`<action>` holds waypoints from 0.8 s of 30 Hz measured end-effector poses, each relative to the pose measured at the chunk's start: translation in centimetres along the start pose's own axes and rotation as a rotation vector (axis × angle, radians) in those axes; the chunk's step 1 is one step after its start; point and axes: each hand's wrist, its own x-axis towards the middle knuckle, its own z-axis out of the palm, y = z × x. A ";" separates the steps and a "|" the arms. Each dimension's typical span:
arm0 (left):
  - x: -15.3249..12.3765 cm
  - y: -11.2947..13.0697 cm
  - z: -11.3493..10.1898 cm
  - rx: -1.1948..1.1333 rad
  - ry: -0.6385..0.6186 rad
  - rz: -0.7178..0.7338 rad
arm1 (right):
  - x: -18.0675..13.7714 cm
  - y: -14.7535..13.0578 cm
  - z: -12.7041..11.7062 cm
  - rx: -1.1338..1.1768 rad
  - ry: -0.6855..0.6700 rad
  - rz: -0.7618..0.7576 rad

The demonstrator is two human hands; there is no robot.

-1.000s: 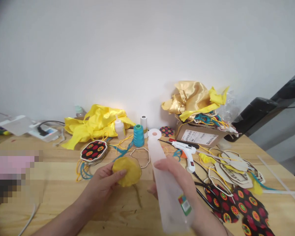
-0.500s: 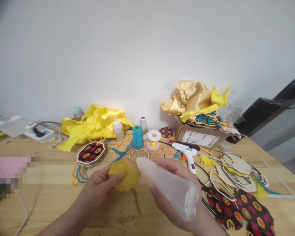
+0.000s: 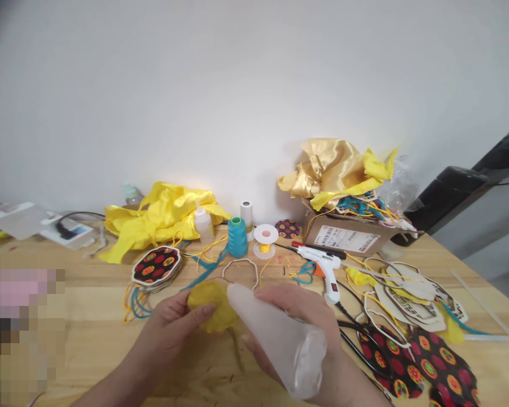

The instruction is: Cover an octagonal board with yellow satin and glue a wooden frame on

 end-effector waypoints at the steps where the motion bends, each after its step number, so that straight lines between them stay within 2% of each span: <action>1: 0.0 0.0 0.0 0.008 0.005 -0.010 | -0.1 0.0 0.0 0.008 0.001 -0.022; 12: -0.1 0.1 0.1 0.136 0.070 -0.016 | 0.0 0.4 -0.1 0.155 -0.161 -0.151; 17: -0.1 0.0 0.0 0.158 0.083 -0.003 | 0.1 0.2 -0.2 0.141 -0.178 -0.226; 24: -0.1 0.0 -0.1 0.173 0.076 -0.015 | -0.6 0.9 -0.2 0.175 -0.233 -0.240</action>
